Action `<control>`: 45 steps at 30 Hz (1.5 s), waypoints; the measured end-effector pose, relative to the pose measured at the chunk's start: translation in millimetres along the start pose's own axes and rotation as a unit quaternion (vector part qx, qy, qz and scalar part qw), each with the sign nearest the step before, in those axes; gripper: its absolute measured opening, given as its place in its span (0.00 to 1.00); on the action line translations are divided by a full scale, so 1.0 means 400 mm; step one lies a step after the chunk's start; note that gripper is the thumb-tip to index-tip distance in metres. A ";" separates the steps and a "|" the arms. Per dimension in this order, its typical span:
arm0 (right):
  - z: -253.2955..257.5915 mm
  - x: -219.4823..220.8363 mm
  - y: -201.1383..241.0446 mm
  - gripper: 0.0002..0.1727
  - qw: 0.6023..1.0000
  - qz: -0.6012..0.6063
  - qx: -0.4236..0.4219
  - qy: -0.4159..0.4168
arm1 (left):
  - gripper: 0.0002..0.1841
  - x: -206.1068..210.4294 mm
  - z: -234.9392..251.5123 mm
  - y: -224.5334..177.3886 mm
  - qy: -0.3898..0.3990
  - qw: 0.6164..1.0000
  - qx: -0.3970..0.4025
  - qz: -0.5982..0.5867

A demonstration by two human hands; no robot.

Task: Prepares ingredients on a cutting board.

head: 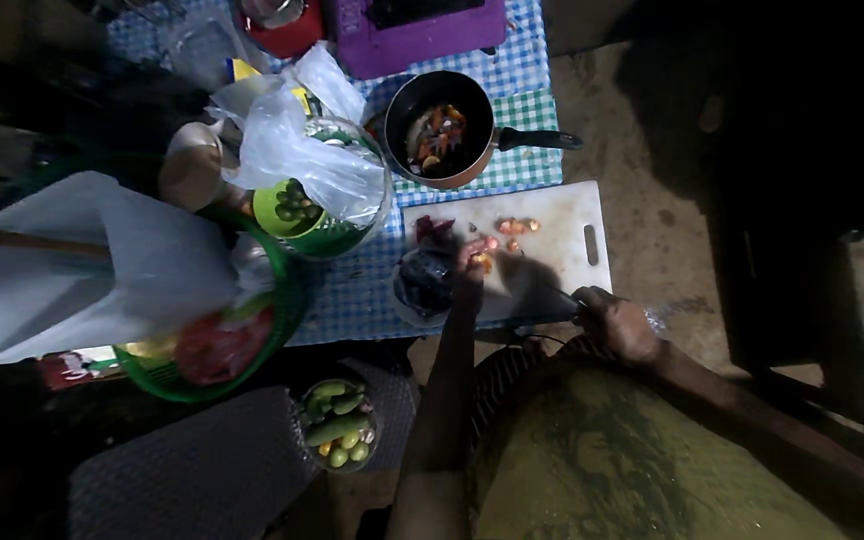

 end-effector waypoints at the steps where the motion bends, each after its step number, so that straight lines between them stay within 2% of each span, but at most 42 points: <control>1: -0.004 0.000 -0.018 0.18 1.000 0.000 -0.026 0.010 | 0.21 -0.001 -0.012 -0.005 0.024 0.998 -0.006 0.054; 4: -0.001 -0.015 -0.060 0.20 0.998 -0.027 -0.042 0.046 | 0.16 0.018 -0.037 -0.006 0.098 0.976 -0.028 0.191; 7: 0.035 -0.035 -0.082 0.20 0.998 -0.051 0.000 0.047 | 0.15 0.041 -0.046 -0.010 0.119 0.965 -0.047 0.228; 10: 0.066 -0.040 -0.071 0.20 0.997 -0.057 0.044 0.030 | 0.14 0.054 -0.033 0.003 0.080 0.971 -0.023 0.225; 13: 0.063 -0.026 -0.035 0.20 0.998 -0.011 0.063 0.022 | 0.14 0.064 -0.027 0.008 0.026 0.967 -0.009 0.252; 17: 0.027 0.006 0.008 0.21 0.994 0.042 0.096 0.033 | 0.17 0.087 -0.034 0.035 0.003 0.954 -0.048 0.295; 19: 0.002 0.005 0.034 0.23 0.996 0.008 0.088 0.026 | 0.17 0.102 -0.056 0.027 0.022 0.943 -0.087 0.319; 23: -0.037 0.015 0.063 0.22 0.998 -0.051 0.005 -0.043 | 0.17 0.118 -0.077 0.035 0.044 0.930 -0.124 0.344; 25: -0.045 0.027 0.071 0.21 0.997 -0.060 -0.012 -0.037 | 0.18 0.119 -0.089 0.033 0.047 0.922 -0.138 0.360; 33: -0.032 0.071 0.079 0.18 0.991 -0.128 -0.034 0.001 | 0.20 0.123 -0.097 0.051 0.043 0.924 -0.138 0.355; 41: 0.027 0.106 0.079 0.23 0.986 -0.113 0.016 0.125 | 0.21 0.122 -0.094 0.058 0.034 0.936 -0.109 0.334; 45: 0.061 0.120 0.084 0.22 0.988 -0.104 0.000 0.117 | 0.18 0.119 -0.100 0.069 0.034 0.947 -0.117 0.296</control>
Point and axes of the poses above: each hand's wrist, its own z-axis towards the middle knuckle, its own x-axis out of the palm, y = z × x, the point moved 8 cm from there along z, towards the middle knuckle, and after that the axes turned 8 degrees about -y, right-handed, at the moved point
